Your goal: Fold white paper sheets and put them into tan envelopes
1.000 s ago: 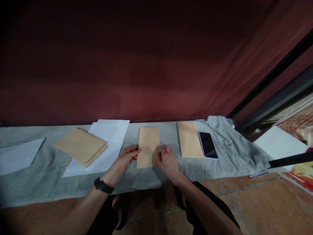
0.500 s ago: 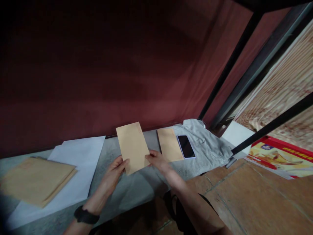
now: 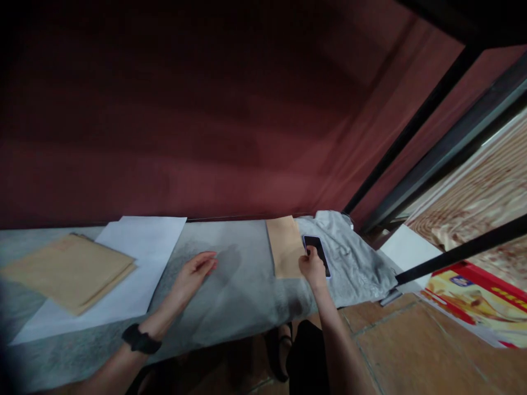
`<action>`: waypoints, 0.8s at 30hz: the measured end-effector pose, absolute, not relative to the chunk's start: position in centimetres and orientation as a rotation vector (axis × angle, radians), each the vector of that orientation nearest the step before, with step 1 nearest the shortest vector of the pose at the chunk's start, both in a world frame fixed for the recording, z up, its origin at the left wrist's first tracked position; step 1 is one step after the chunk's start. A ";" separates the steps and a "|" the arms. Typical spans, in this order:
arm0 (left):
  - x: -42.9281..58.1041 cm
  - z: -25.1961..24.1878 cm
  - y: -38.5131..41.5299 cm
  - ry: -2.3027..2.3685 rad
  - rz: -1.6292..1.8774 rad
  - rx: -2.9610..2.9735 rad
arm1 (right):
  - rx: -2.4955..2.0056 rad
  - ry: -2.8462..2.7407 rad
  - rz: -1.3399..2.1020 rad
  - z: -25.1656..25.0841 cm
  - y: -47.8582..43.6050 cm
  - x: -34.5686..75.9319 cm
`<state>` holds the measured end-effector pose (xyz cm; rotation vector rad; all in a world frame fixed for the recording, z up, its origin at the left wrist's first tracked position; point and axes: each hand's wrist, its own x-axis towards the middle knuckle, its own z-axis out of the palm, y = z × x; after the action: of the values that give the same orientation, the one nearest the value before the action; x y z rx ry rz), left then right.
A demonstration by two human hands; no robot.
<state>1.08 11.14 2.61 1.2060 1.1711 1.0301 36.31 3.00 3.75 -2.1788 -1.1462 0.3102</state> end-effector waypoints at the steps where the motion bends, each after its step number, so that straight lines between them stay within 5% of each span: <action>1: 0.8 2.4 11.2 1.181 1.031 1.237 | -2.291 -1.213 0.211 3.7 2.6 36.1; 10: -0.2 1.6 10.9 1.304 0.982 1.717 | -2.494 -1.668 -0.393 4.3 2.0 31.3; 24: -5.7 4.2 10.3 2.108 0.446 2.334 | -2.452 -1.793 -0.289 2.3 6.2 27.2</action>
<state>-5.72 10.32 4.16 2.3344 2.1079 0.4461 27.17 6.16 2.32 -2.4518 -1.7925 -0.2889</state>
